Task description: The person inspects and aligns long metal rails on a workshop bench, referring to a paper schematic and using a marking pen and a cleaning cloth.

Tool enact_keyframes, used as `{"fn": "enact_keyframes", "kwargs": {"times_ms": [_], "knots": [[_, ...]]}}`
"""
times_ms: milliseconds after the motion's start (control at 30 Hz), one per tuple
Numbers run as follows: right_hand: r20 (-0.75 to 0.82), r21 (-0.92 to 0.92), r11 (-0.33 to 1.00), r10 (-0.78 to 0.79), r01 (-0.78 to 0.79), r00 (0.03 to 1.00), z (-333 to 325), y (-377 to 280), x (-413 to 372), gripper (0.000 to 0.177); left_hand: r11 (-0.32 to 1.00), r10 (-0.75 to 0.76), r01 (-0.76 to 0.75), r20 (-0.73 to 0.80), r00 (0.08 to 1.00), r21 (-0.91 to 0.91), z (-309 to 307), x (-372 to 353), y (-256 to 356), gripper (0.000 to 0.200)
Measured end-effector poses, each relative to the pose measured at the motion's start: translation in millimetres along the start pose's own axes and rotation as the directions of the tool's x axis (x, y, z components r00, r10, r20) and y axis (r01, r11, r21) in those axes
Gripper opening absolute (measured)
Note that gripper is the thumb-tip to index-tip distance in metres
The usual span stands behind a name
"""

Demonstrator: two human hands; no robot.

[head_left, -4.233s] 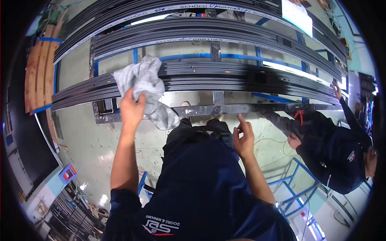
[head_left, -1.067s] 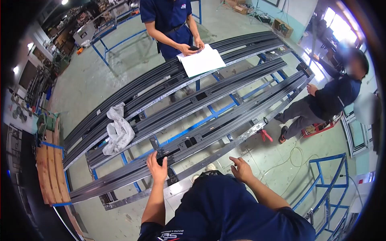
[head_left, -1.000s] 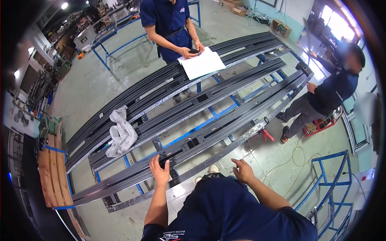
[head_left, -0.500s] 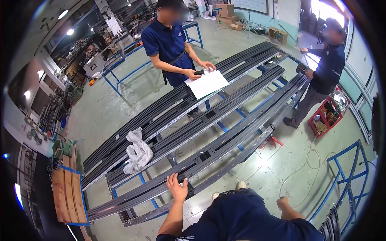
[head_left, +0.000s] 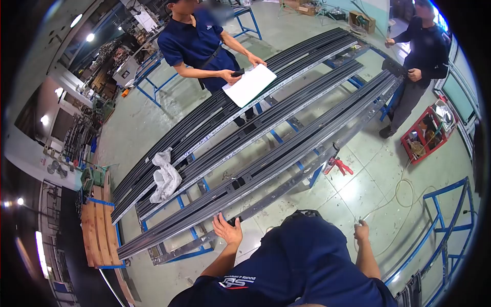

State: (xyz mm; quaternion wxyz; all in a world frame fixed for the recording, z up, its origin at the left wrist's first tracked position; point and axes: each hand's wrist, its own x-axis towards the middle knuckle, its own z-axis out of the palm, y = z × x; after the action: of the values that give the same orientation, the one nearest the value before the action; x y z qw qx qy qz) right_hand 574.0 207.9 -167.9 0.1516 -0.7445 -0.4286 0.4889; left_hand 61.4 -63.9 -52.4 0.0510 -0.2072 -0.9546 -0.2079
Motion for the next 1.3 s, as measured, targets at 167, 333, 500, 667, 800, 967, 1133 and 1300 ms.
{"fn": "enact_keyframes", "kwargs": {"times_ms": [167,333,500,667,800,967,1133,1300], "knots": [[-0.004,0.089,0.985,0.149,-0.148,0.989,-57,80,50,0.043,0.971,-0.231,0.230,0.006,0.973,0.059,21,-16,11,0.089],[0.008,-0.087,0.916,0.394,-0.392,0.919,-97,83,35,0.040,0.807,-0.568,0.569,-0.056,0.821,0.159,32,-17,15,0.106],[0.016,0.115,0.906,0.407,-0.406,0.913,-85,73,24,0.023,0.715,-0.684,0.663,0.025,0.729,0.221,43,-9,3,0.115],[0.109,0.004,0.952,0.304,-0.306,0.946,-61,46,34,0.055,0.747,-0.643,0.664,0.245,0.725,-0.004,47,-1,-21,0.130],[0.132,-0.028,0.971,0.240,-0.239,0.962,-53,14,38,0.057,0.579,-0.728,0.813,0.492,0.478,0.066,4,11,27,0.146],[0.089,-0.105,0.972,0.220,-0.211,0.971,-51,3,51,0.057,0.552,-0.738,0.826,0.528,0.420,0.115,3,16,32,0.154],[0.089,-0.126,0.974,0.202,-0.190,0.975,-45,-3,48,0.056,0.515,-0.773,0.845,0.504,0.386,0.142,1,19,39,0.154],[0.137,-0.179,0.968,0.203,-0.178,0.969,-40,4,32,0.055,0.508,-0.781,0.849,0.494,0.382,0.147,2,18,38,0.151]]}}
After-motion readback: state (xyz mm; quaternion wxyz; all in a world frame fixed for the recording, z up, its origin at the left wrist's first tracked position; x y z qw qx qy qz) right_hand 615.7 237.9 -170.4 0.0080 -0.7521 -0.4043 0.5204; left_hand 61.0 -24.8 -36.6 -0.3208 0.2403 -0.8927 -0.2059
